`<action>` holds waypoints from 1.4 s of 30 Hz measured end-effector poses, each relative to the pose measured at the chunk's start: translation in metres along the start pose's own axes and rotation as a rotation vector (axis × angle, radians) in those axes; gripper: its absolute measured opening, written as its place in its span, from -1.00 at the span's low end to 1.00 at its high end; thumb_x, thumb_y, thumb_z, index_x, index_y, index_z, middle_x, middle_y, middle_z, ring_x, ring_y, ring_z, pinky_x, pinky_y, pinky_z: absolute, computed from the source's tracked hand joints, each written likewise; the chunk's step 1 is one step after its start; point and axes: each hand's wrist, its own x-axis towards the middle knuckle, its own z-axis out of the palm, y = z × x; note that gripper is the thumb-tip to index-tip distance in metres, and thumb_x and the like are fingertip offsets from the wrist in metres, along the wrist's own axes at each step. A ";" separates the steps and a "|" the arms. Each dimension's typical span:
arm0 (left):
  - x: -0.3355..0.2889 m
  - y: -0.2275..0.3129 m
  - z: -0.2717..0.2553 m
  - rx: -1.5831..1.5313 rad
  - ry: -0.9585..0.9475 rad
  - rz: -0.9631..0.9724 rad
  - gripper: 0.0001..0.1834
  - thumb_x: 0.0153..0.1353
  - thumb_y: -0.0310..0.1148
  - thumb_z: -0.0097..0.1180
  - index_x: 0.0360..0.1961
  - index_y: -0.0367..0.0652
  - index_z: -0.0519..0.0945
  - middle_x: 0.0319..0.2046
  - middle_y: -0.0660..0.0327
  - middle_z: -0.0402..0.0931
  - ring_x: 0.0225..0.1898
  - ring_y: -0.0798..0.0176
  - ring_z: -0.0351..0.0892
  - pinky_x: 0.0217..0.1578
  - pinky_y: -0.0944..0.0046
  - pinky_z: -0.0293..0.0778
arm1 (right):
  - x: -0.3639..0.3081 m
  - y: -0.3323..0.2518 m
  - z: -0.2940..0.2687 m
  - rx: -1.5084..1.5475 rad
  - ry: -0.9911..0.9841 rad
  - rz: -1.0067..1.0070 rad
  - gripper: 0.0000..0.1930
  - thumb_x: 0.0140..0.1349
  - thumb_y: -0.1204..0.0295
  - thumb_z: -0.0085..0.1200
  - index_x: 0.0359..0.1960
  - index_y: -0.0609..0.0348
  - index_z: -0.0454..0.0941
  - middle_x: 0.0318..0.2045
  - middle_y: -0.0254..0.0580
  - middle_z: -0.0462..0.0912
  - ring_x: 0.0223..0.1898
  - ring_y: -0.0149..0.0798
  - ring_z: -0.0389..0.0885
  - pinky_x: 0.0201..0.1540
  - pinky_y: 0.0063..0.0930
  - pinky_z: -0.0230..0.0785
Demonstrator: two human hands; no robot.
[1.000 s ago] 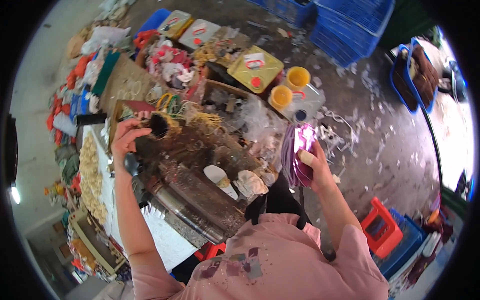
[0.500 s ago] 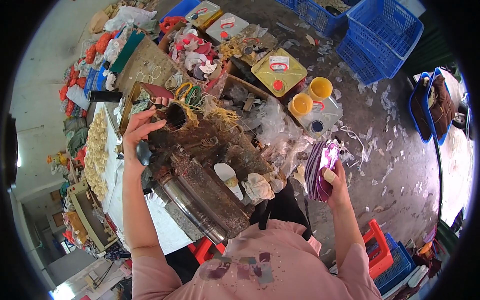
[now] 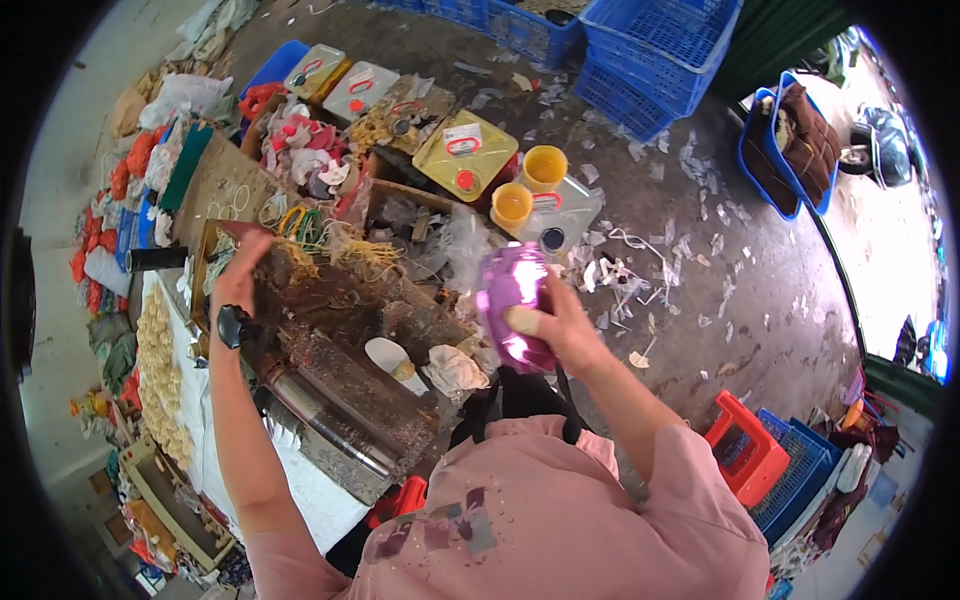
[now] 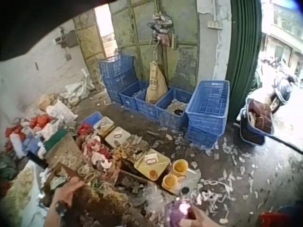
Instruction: Sorting and organizing various shoe components in a manufacturing facility.
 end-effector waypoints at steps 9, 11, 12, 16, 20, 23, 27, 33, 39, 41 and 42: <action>-0.104 0.166 -0.006 -0.475 0.550 -0.068 -0.50 0.32 -0.27 -0.21 0.18 -0.39 0.20 0.00 -0.03 0.39 0.05 0.10 0.36 0.05 0.14 0.26 | -0.032 -0.035 0.105 -0.428 -0.627 -0.318 -0.02 -0.07 0.18 0.22 0.27 0.40 -0.14 -0.13 0.05 0.48 -0.10 -0.20 0.48 -0.02 -0.44 0.30; -0.136 0.188 0.025 -0.608 0.425 -0.009 -0.34 0.29 -0.05 -0.17 0.21 -0.38 0.13 0.06 -0.05 0.32 0.05 0.07 0.37 0.09 0.09 0.24 | -0.046 -0.026 0.136 -0.352 -0.783 -0.283 -0.02 -0.08 0.19 0.20 0.26 0.41 -0.15 -0.16 0.14 0.49 -0.12 -0.15 0.50 -0.06 -0.43 0.32; -0.165 0.171 0.031 -0.860 0.427 -0.364 -0.20 0.20 0.09 -0.09 0.26 -0.30 0.05 0.15 -0.04 0.20 0.13 0.02 0.29 0.17 0.05 0.16 | -0.055 -0.016 0.148 -0.360 -0.814 -0.317 -0.03 -0.07 0.21 0.19 0.29 0.30 -0.15 -0.16 0.02 0.50 -0.17 -0.22 0.51 -0.07 -0.44 0.33; -0.200 0.187 0.042 -1.081 0.488 -0.282 -0.13 0.13 0.17 -0.08 0.27 -0.23 0.03 0.18 -0.01 0.16 0.18 0.00 0.20 0.19 0.02 0.12 | -0.082 0.030 0.187 -0.466 -0.847 -0.374 -0.06 -0.05 0.22 0.16 0.31 0.22 -0.14 -0.14 0.04 0.49 -0.09 -0.07 0.47 0.04 -0.45 0.20; -0.237 0.211 0.055 -1.362 0.568 -0.166 -0.04 0.04 0.29 -0.07 0.28 -0.15 0.00 0.22 0.02 0.10 0.25 -0.02 0.08 0.23 -0.02 0.06 | -0.101 0.058 0.212 -0.479 -0.927 -0.207 -0.08 -0.05 0.06 0.14 0.27 0.31 -0.03 -0.05 0.13 0.41 -0.02 -0.01 0.38 0.09 -0.35 0.14; -0.286 0.198 0.056 -1.450 0.695 -0.181 0.00 -0.01 0.35 -0.08 0.28 -0.13 0.01 0.23 0.04 0.09 0.26 -0.02 0.07 0.24 -0.03 0.05 | -0.110 0.097 0.229 -0.829 -0.764 -0.645 -0.10 -0.07 -0.03 0.14 0.20 0.36 0.10 -0.08 0.13 0.36 -0.01 0.04 0.31 0.09 -0.25 0.12; -0.321 0.193 0.057 -1.492 0.801 -0.362 -0.04 -0.05 0.25 0.09 0.23 -0.18 0.12 0.17 0.06 0.20 0.17 0.04 0.23 0.18 0.02 0.18 | -0.120 0.118 0.242 -0.855 -0.653 -0.767 -0.32 0.02 0.12 0.15 0.08 0.33 0.26 -0.17 0.06 0.36 -0.06 -0.06 0.34 0.01 -0.25 0.20; -0.351 0.180 0.044 -1.526 0.987 -0.365 -0.28 -0.02 -0.14 0.21 0.11 -0.28 0.25 0.03 0.03 0.36 0.00 0.11 0.43 0.04 0.12 0.36 | -0.152 0.144 0.255 -0.612 -0.835 -0.402 -0.47 0.10 0.23 0.10 0.03 0.33 0.32 -0.20 -0.05 0.39 -0.09 -0.09 0.34 0.01 -0.28 0.21; -0.384 0.183 0.031 -1.528 1.130 -0.357 -0.36 0.01 -0.24 0.21 0.09 -0.25 0.26 -0.04 0.13 0.40 -0.04 0.21 0.45 -0.01 0.19 0.41 | -0.168 0.177 0.272 -0.864 -0.995 -0.653 -0.35 0.17 0.14 0.01 0.19 0.29 0.16 -0.01 0.01 0.32 0.04 -0.02 0.22 0.12 -0.23 0.07; -0.399 0.177 0.032 -1.510 1.131 -0.401 -0.35 0.10 -0.17 0.11 0.17 -0.18 0.19 0.03 0.12 0.35 0.04 0.15 0.39 0.04 0.11 0.36 | -0.172 0.180 0.277 -0.797 -0.979 -0.509 -0.36 0.19 0.16 -0.01 0.21 0.27 0.14 -0.01 0.03 0.35 0.00 -0.04 0.27 0.12 -0.28 0.08; -0.403 0.178 0.032 -1.538 1.136 -0.385 -0.42 0.14 -0.20 0.06 0.15 -0.18 0.22 -0.02 0.14 0.39 0.01 0.18 0.42 0.02 0.13 0.37 | -0.170 0.186 0.276 -0.750 -0.933 -0.449 -0.36 0.19 0.16 -0.02 0.22 0.26 0.12 -0.03 0.03 0.36 -0.01 -0.04 0.29 0.11 -0.30 0.09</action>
